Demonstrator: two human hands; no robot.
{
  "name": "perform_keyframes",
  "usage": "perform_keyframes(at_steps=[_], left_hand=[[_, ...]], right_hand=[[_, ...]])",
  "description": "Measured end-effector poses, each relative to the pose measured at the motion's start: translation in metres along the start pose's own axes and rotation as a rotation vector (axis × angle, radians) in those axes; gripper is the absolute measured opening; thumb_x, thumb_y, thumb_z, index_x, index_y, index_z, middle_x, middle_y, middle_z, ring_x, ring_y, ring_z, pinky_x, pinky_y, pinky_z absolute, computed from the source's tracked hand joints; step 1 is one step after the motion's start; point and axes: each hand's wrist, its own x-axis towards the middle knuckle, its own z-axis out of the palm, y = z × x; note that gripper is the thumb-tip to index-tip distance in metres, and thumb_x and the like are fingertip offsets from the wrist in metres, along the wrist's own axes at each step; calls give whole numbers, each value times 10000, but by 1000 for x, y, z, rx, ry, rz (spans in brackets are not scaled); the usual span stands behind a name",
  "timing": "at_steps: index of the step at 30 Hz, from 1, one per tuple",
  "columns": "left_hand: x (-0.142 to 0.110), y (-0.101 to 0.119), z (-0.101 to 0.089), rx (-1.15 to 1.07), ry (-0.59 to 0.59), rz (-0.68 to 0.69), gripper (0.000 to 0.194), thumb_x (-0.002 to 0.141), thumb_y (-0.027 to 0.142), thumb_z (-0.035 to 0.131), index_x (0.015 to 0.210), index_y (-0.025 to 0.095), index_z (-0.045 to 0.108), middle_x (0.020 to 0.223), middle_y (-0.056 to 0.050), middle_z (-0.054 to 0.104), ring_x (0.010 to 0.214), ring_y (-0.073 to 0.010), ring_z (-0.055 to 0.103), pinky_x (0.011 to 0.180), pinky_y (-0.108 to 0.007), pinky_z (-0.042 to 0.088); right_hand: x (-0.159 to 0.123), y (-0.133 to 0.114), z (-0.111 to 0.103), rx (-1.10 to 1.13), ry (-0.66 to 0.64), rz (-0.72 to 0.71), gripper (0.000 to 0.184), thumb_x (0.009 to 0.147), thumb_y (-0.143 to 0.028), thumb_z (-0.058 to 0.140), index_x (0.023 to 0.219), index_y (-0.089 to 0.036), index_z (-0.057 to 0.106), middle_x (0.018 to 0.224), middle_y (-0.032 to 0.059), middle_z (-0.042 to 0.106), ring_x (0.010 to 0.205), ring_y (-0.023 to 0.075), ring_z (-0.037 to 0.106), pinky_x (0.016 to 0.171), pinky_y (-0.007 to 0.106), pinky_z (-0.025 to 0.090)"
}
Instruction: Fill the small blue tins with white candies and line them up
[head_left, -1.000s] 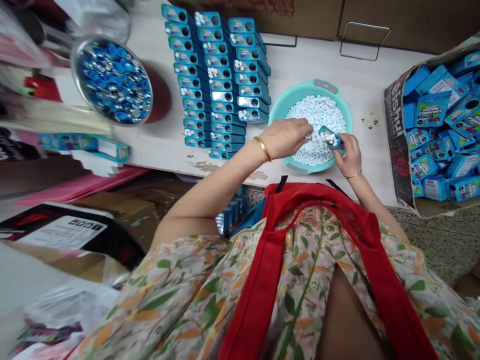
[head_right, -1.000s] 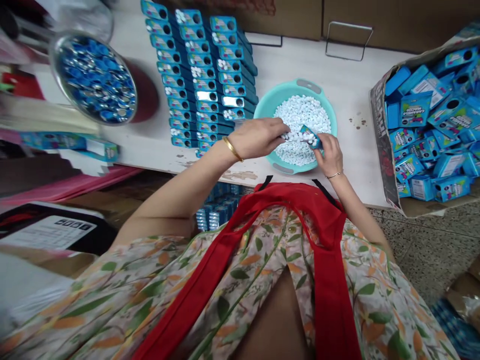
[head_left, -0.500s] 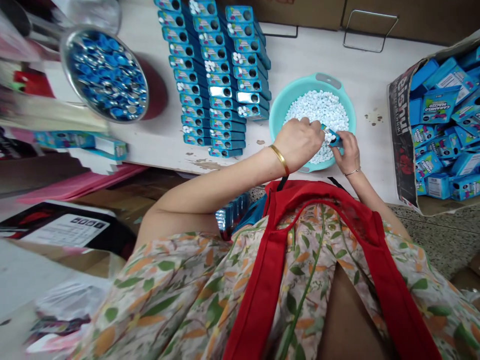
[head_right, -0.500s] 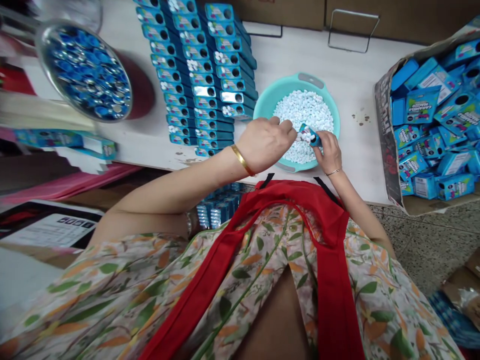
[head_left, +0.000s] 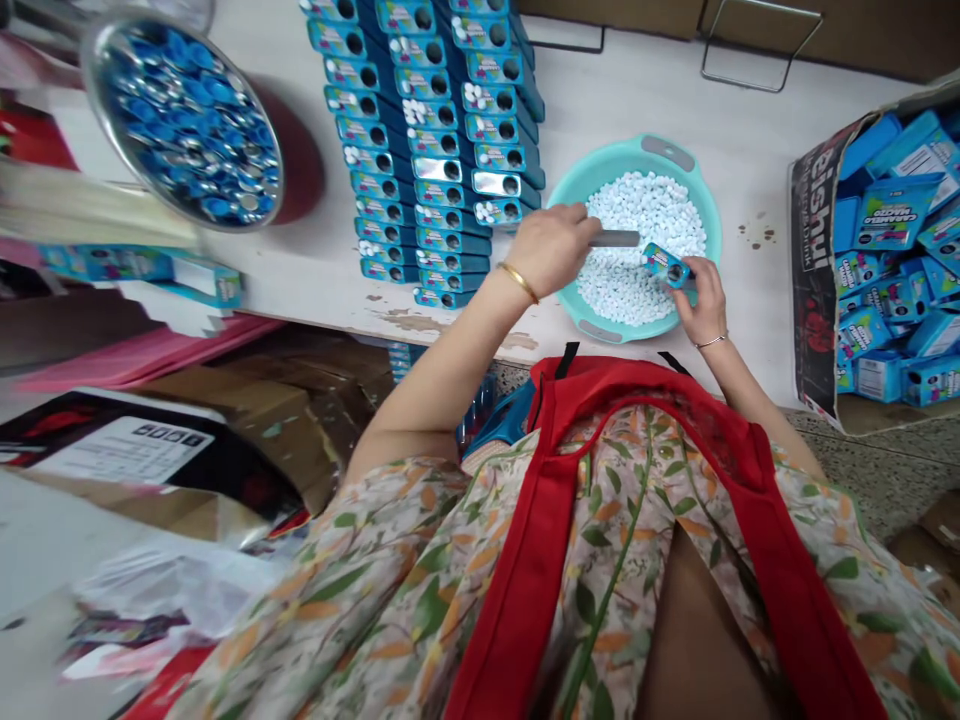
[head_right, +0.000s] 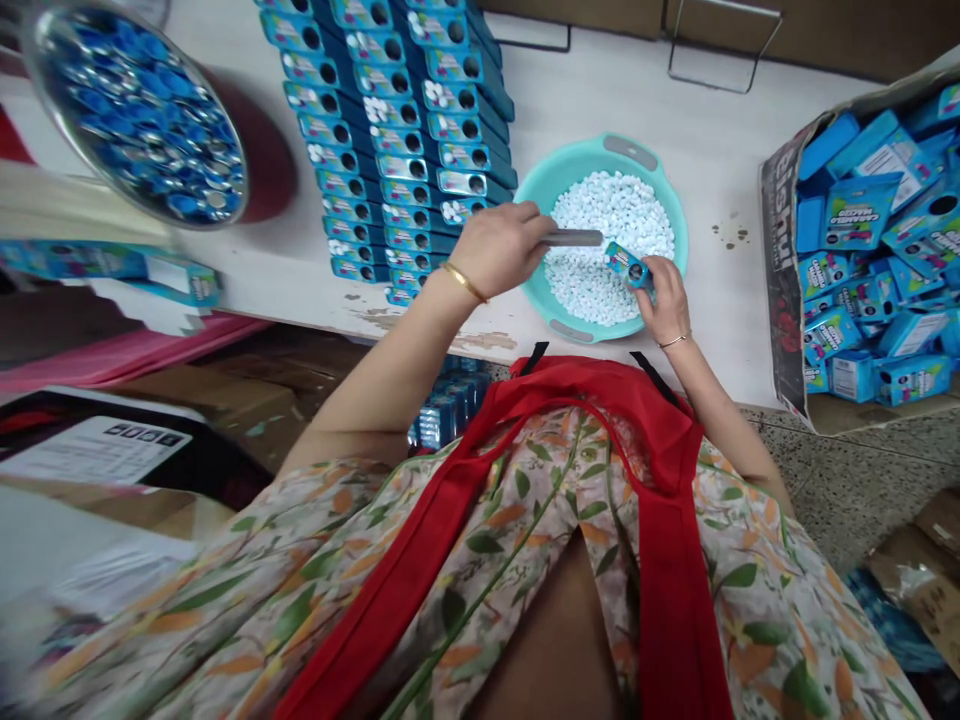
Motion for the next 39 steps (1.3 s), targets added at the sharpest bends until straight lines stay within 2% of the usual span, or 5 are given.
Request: perform_keyframes(at_steps=[3,7,13,23,39], left_hand=[[27,-21,42,35,-140,-99,392,1089,104,424,1358,160,704,1332,-161,709,1208,-281,615,950,-414,474],[52,-2,84,-29,-264,-4,336,1180,186,405,1446,153,608,1453,-53,686,1167,-135,505,978,-304,421],[59,37,102,-295,-256,169,498,1174,292,227,1536,108,514,1576,-19,647,1182,-48,506,1114,-257,395],[4,-10,6,-325,-43,276,372,1048,284,562,1372,177,712,1298,-129,775,1181,-243,715,989,-392,548],[-25,107,-97,160,-156,188,468,1099,82,317,1276,118,749,1206,-196,778,1254,-315,706,991,-427,514]], right_hand=[[-2,-3,-17,5,34,44,593,1052,-710,527,1415,-248,610,1346,167,703,1314,364,687,1184,664,591],[-3,-7,-42,-10,100,69,573,1040,-673,599,1423,-247,614,1307,152,697,1247,339,704,1123,642,623],[-2,-9,-61,-63,158,68,576,1042,-672,602,1410,-230,621,1256,139,690,1185,329,721,1039,628,662],[7,-12,-34,-149,2,11,508,1080,-606,500,1406,-238,627,1322,172,712,1270,371,684,1132,640,609],[14,-22,-3,-137,-116,-35,450,1072,-428,519,1450,-203,616,1333,181,733,1283,366,681,1132,602,613]])
